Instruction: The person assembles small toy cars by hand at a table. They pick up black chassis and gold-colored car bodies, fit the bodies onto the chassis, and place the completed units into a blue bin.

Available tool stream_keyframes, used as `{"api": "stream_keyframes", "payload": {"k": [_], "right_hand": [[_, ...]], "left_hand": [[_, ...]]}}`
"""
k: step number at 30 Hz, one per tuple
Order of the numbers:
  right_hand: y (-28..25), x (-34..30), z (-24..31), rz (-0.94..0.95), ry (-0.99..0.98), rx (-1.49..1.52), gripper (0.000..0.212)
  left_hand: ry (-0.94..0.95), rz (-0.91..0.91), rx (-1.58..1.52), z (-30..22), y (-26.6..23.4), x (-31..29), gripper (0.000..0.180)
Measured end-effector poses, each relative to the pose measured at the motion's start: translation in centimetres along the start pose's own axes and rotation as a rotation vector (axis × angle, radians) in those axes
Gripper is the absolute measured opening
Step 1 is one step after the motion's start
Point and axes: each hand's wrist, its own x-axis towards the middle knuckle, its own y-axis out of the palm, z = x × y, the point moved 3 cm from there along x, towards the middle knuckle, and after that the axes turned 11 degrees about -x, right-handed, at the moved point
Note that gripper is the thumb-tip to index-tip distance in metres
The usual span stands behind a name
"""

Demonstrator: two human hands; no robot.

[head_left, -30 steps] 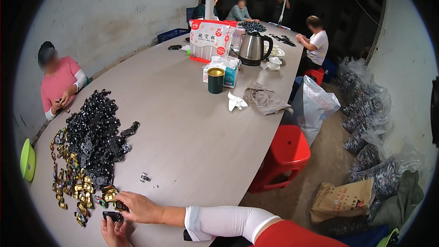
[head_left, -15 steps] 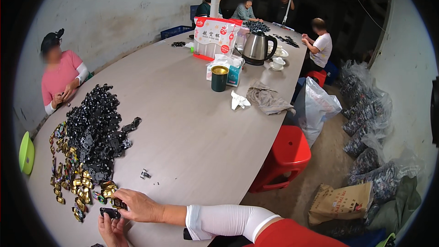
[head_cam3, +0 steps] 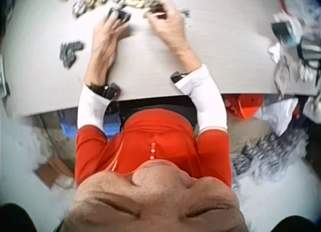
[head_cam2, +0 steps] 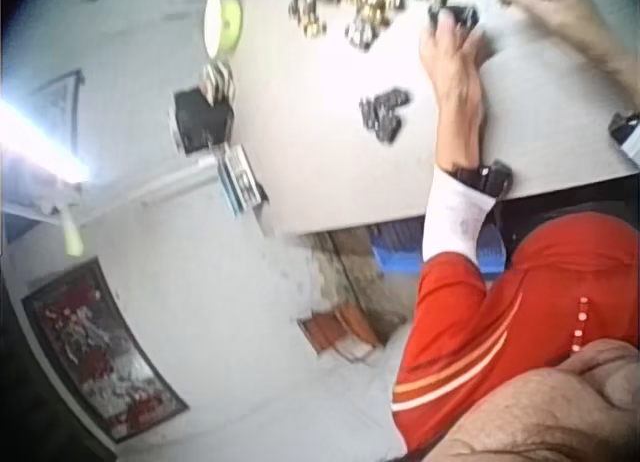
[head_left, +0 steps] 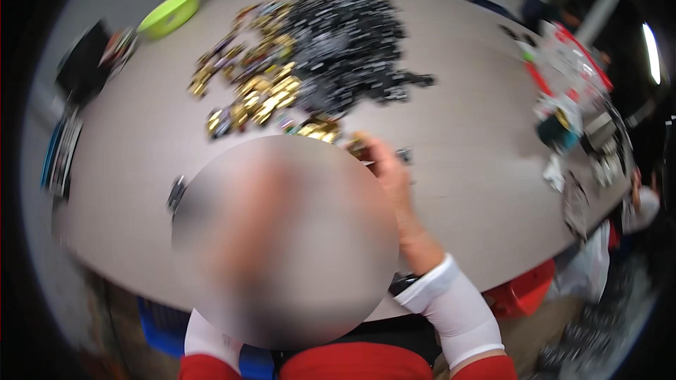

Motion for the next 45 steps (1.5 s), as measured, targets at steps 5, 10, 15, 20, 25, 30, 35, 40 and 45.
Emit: {"api": "stream_keyframes", "payload": {"k": [5,10,15,20,25,30,35,40,45], "right_hand": [[1.5,-0.8,1.7,-0.002,-0.050,0.008,0.043],[2.0,-1.2,1.7,0.043,-0.187,-0.064,0.043],[2.4,-1.4,1.5,0.055,-0.228,-0.144,0.042],[2.6,-1.4,1.7,0.021,-0.239,-0.143,0.041],[2.5,-1.3,1.5,0.021,-0.245,-0.176,0.040],[2.5,-1.1,1.3,0.035,-0.253,-0.195,0.040],[2.2,-1.7,2.0,0.037,-0.350,-0.378,0.041],[3.2,-2.1,2.9,0.026,-0.344,-0.326,0.039],[2.7,-2.3,2.3,-0.014,-0.174,-0.274,0.037]], "left_hand": [[0.000,-0.031,-0.058,-0.7,-1.4,-0.9,0.022],[0.022,-0.009,-0.056,-0.4,-1.2,-0.8,0.021],[0.037,0.024,-0.069,-0.4,-0.7,-0.7,0.021],[0.044,0.034,-0.058,-0.8,-0.6,-0.9,0.020],[0.057,0.024,-0.050,-0.6,-0.6,-0.9,0.021],[0.083,0.019,-0.012,-0.3,-0.5,-0.8,0.020],[0.144,0.015,0.091,-0.1,-0.1,-1.1,0.019],[0.204,-0.029,0.154,-0.7,-0.3,-2.1,0.018],[0.272,-0.005,0.248,-0.2,0.6,-1.9,0.017]]}}
